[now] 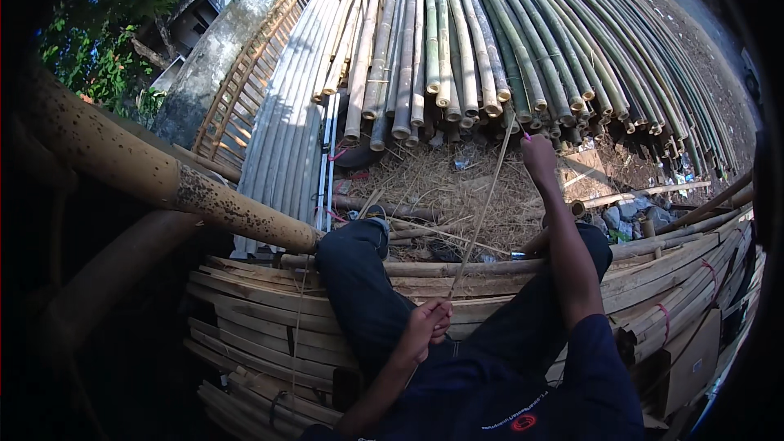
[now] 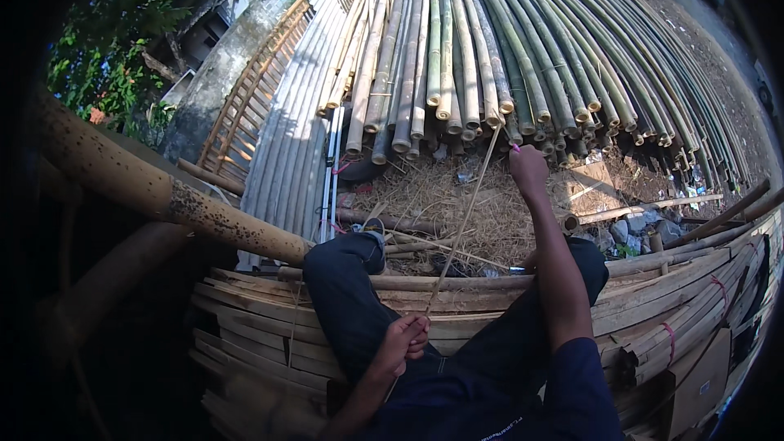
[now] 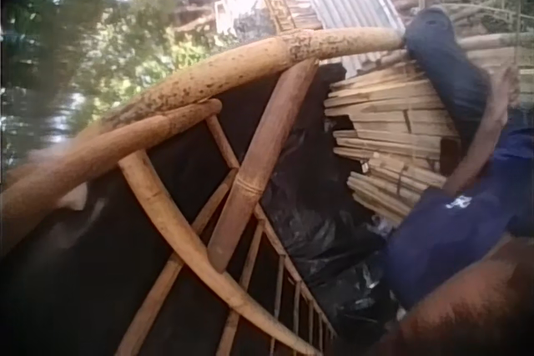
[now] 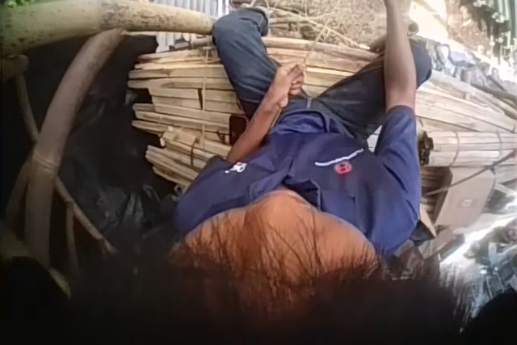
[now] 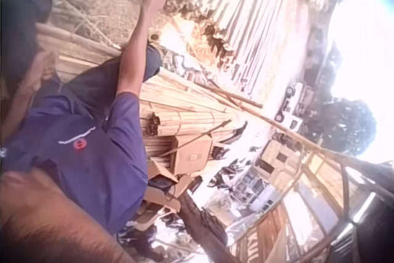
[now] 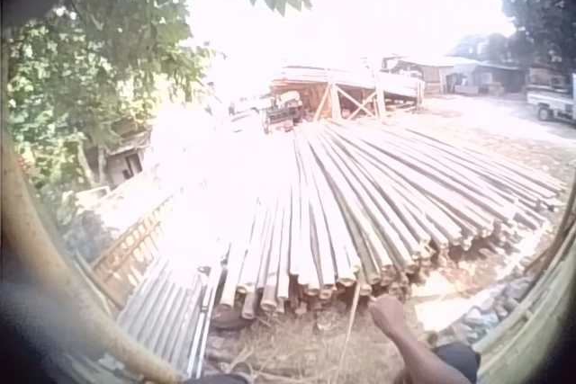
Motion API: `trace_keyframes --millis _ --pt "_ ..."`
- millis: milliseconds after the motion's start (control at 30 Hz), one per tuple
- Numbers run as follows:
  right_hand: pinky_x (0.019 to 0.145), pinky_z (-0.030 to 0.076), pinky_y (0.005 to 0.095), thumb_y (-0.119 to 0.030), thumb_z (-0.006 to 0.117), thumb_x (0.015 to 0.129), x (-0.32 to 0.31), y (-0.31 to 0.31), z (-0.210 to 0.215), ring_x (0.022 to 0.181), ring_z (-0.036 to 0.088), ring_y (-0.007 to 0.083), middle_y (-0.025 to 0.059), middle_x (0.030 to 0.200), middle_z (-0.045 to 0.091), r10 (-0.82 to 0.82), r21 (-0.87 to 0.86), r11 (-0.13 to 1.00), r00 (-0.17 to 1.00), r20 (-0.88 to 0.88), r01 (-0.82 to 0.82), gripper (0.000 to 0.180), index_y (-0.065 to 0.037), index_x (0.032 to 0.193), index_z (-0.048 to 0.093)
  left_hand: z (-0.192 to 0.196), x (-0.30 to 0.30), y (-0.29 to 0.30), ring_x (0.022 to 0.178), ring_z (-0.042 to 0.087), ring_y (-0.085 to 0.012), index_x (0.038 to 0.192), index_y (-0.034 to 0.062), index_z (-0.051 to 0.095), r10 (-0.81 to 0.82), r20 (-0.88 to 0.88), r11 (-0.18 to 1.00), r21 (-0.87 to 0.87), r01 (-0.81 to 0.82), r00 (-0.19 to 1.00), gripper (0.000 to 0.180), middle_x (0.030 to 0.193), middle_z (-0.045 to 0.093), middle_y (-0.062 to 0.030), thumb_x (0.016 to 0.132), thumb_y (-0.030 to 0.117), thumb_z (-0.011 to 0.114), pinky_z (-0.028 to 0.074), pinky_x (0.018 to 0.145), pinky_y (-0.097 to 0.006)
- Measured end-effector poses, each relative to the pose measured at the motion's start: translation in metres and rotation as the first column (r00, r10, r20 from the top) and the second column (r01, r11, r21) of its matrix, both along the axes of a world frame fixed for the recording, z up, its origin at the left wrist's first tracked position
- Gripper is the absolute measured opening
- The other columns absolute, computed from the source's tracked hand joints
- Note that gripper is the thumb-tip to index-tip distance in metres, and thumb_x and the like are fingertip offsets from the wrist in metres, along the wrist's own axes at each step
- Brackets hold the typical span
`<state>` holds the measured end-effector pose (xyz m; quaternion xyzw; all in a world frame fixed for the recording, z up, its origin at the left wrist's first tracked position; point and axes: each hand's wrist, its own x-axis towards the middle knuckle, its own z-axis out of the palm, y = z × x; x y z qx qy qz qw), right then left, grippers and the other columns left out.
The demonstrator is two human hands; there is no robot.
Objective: Shaving or cleaning a long thin strip of bamboo using a small hand knife while sitting on a pile of bamboo poles.
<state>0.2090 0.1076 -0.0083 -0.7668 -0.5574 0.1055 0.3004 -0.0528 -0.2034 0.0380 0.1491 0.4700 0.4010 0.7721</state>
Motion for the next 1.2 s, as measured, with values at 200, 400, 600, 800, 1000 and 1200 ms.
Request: trace_keyframes --millis 200,400,600,800,1000,1200 --pt "0.050 0.033 0.0388 -0.026 0.055 0.080 -0.053 -0.040 -0.013 0.048 0.044 0.0232 0.0176 0.054 0.047 0.395 0.091 0.917 0.855 -0.337 -0.387 0.034 0.004 0.067 0.049 -0.006 -0.042 0.011 0.042 0.022 -0.0001 0.083 0.0104 0.043 -0.011 0.070 0.999 0.045 0.008 0.997 0.025 0.058 0.028 0.0071 0.098 0.031 0.042 0.017 0.038 -0.016" --pt "0.057 0.041 0.0489 -0.021 0.056 0.074 -0.121 -0.116 -0.003 0.061 0.054 0.0392 0.0194 0.061 0.054 0.863 0.021 0.503 0.502 -0.054 -0.864 0.021 -0.003 0.065 0.056 -0.020 -0.040 0.031 0.042 0.020 -0.0013 0.080 0.0126 0.038 -0.022 0.112 0.998 0.063 0.015 0.994 0.031 0.056 0.025 0.0074 0.099 0.037 0.038 0.016 0.036 -0.018" --pt "0.057 0.040 0.0495 -0.025 0.053 0.072 -0.123 -0.109 -0.017 0.061 0.054 0.0397 0.0197 0.060 0.054 0.868 0.043 0.483 0.485 0.108 -0.875 0.023 -0.004 0.062 0.055 -0.016 -0.022 0.012 0.040 0.024 -0.0023 0.079 0.0114 0.038 -0.034 -0.056 0.997 0.062 0.037 0.998 0.032 0.057 0.027 0.0064 0.099 0.037 0.035 0.018 0.035 -0.020" --pt "0.057 0.039 0.0515 -0.024 0.049 0.077 -0.044 -0.021 -0.035 0.059 0.053 0.0448 0.0263 0.061 0.053 0.395 0.022 0.919 0.916 -0.068 -0.395 0.032 0.005 0.066 0.056 -0.011 -0.016 -0.028 0.044 0.022 -0.0019 0.077 0.0128 0.036 -0.157 0.046 0.987 -0.025 0.158 0.987 0.032 0.058 0.026 0.0068 0.099 0.036 0.036 0.017 0.037 -0.019" --pt "0.060 0.042 0.0493 -0.026 0.054 0.075 -0.087 -0.063 -0.035 0.064 0.055 0.0421 0.0243 0.064 0.055 0.786 -0.184 0.573 0.599 -0.153 -0.798 0.030 0.001 0.064 0.057 -0.028 -0.033 -0.011 0.040 0.017 -0.0016 0.069 0.0167 0.033 -0.076 0.222 0.981 -0.159 0.113 0.972 0.041 0.052 0.021 0.0082 0.096 0.047 0.039 0.012 0.034 -0.019" --pt "0.055 0.043 0.0482 -0.025 0.054 0.071 -0.117 -0.111 -0.024 0.055 0.053 0.0410 0.0191 0.056 0.053 0.972 -0.115 0.230 0.223 0.068 -0.966 0.024 -0.004 0.060 0.056 -0.032 -0.032 -0.010 0.038 0.015 -0.0013 0.068 0.0185 0.033 -0.098 0.261 0.966 -0.205 0.154 0.960 0.042 0.050 0.019 0.0089 0.095 0.050 0.038 0.009 0.034 -0.019"
